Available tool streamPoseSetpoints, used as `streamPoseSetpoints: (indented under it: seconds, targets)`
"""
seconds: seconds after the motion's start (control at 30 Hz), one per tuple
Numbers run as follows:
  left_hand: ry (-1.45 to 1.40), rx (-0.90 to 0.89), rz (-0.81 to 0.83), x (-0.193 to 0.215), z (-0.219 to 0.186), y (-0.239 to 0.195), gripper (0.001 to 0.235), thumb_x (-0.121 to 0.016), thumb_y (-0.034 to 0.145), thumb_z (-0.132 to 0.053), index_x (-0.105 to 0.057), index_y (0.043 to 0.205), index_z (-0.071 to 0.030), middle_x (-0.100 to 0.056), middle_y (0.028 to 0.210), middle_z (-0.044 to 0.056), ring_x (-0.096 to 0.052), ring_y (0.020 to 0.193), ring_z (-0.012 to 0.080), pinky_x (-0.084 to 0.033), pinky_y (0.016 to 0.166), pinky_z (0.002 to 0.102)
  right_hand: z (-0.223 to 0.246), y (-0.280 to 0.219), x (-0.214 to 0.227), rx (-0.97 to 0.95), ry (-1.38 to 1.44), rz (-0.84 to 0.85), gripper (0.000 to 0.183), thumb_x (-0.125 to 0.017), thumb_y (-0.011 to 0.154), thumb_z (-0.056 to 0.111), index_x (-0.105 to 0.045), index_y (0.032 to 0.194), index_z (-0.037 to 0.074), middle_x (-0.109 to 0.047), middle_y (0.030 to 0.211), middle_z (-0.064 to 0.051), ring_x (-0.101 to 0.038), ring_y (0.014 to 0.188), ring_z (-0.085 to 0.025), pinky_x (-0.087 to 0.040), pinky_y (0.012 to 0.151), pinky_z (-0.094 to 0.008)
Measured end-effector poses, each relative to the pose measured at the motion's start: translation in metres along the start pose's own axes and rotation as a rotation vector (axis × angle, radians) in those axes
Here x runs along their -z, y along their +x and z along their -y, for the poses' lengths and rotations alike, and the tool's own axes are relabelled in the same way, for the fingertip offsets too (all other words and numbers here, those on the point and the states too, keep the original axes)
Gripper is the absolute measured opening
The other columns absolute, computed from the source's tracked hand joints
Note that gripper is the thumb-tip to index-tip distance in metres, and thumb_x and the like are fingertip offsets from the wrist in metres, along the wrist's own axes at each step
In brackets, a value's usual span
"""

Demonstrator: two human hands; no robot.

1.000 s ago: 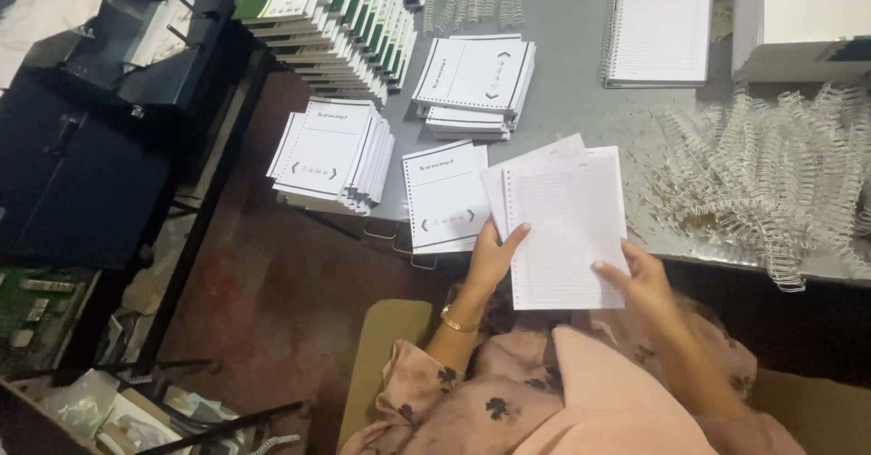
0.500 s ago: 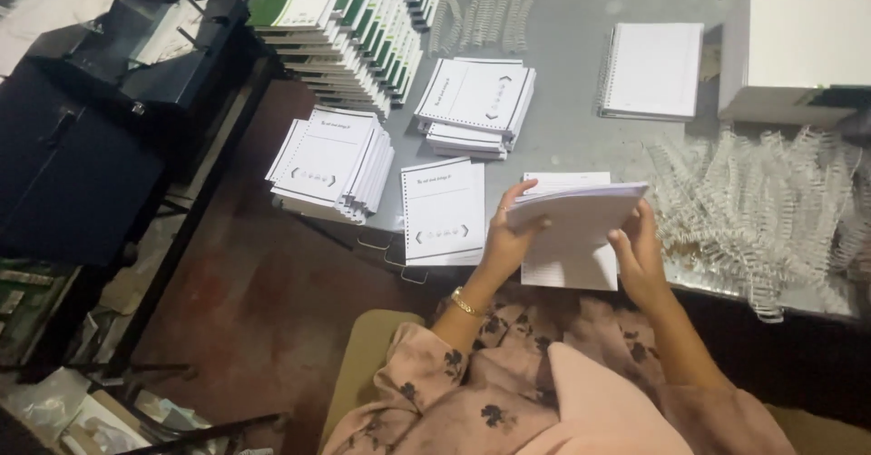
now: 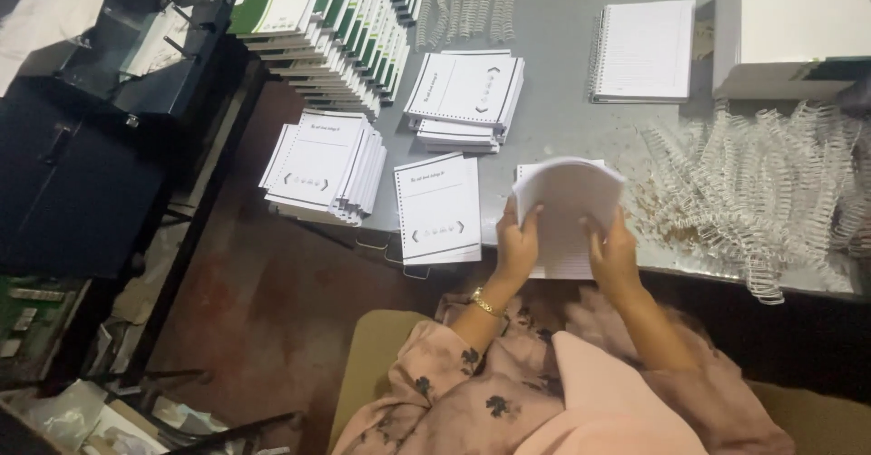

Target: Inspecting the pages of printed notebooks for quality control by flipping through them manually.

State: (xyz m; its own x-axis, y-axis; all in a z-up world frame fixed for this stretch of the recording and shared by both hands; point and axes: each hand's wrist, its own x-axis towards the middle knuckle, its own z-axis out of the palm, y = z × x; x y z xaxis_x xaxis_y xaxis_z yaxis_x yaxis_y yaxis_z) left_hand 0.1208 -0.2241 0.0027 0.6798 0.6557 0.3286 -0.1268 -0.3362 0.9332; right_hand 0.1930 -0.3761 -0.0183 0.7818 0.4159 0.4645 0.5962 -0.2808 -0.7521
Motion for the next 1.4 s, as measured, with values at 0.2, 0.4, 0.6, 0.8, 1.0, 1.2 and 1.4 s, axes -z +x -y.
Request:
streamPoseSetpoints:
  seconds: [0.2,0.4,0.6,0.8,1.0,1.2,1.4]
  targets:
    - [-0.022,-0.103,0.084,0.015,-0.001,0.000,0.020,-0.065,0.101,-0.018,-0.064,0.120,-0.010,-0.072,0.102,0.008,-0.072,0.098,0.0230,-0.061,0.085,0.038,-0.031,-0.002,0.004,-0.046,0.129,-0.088,0.010,-0.062,0.107,0.010,-0.059,0.116,0.006,-0.071,0.092,-0.010,-0.071,0.087,-0.032,-0.055,0.079,-0.044]
    - [-0.028,0.060,0.183,0.006,0.027,-0.017,0.036,-0.052,0.108,-0.025,-0.055,0.136,-0.002,-0.070,0.114,0.017,-0.069,0.111,0.0315,-0.058,0.094,0.047,-0.028,-0.009,-0.003,-0.075,0.146,-0.056,0.015,-0.054,0.100,-0.007,-0.057,0.114,-0.002,-0.068,0.093,-0.023,-0.069,0.092,-0.043,-0.054,0.084,-0.053]
    - [0.114,0.196,0.211,0.019,-0.025,0.004,0.053,-0.062,0.105,-0.029,-0.049,0.143,0.005,-0.068,0.123,0.028,-0.064,0.119,0.0409,-0.053,0.100,0.053,-0.031,-0.005,0.002,-0.098,0.101,-0.073,0.020,-0.066,0.105,0.009,-0.061,0.123,0.000,-0.071,0.100,-0.022,-0.069,0.099,-0.041,-0.053,0.087,-0.051]
    - [0.298,0.240,0.052,0.018,-0.040,0.034,0.064,-0.073,0.089,-0.008,-0.045,0.146,0.006,-0.059,0.136,0.028,-0.055,0.131,0.0432,-0.046,0.110,0.052,-0.043,-0.002,-0.006,-0.407,0.094,-0.006,0.035,-0.064,0.105,0.014,-0.058,0.136,-0.002,-0.065,0.123,-0.031,-0.058,0.122,-0.050,-0.050,0.101,-0.057]
    - [-0.480,0.221,0.048,-0.065,0.028,0.019,0.023,-0.058,0.104,-0.007,-0.062,0.128,-0.005,-0.071,0.115,0.012,-0.067,0.107,0.0176,-0.056,0.091,0.024,-0.015,0.002,0.003,-0.426,0.100,0.016,0.046,-0.062,0.105,0.007,-0.051,0.147,-0.008,-0.057,0.136,-0.036,-0.050,0.130,-0.051,-0.039,0.110,-0.061]
    - [-0.408,0.261,0.015,-0.061,0.022,0.015,0.020,-0.046,0.111,-0.011,-0.060,0.124,-0.008,-0.074,0.108,0.013,-0.072,0.097,0.0172,-0.058,0.088,0.026,0.000,0.012,-0.005,-0.185,-0.360,-0.021,0.068,-0.073,0.094,0.000,-0.044,0.155,-0.007,-0.064,0.125,-0.037,-0.066,0.111,-0.050,-0.054,0.095,-0.056]
    - [-0.442,0.230,0.018,-0.058,0.016,0.016,0.019,-0.045,0.112,-0.009,-0.060,0.123,-0.005,-0.073,0.109,0.013,-0.072,0.098,0.0177,-0.058,0.087,0.026,-0.018,0.057,-0.004,-0.093,-0.408,-0.091,0.060,-0.085,0.083,0.000,-0.065,0.139,-0.008,-0.075,0.103,-0.025,-0.073,0.089,-0.041,-0.056,0.081,-0.047]
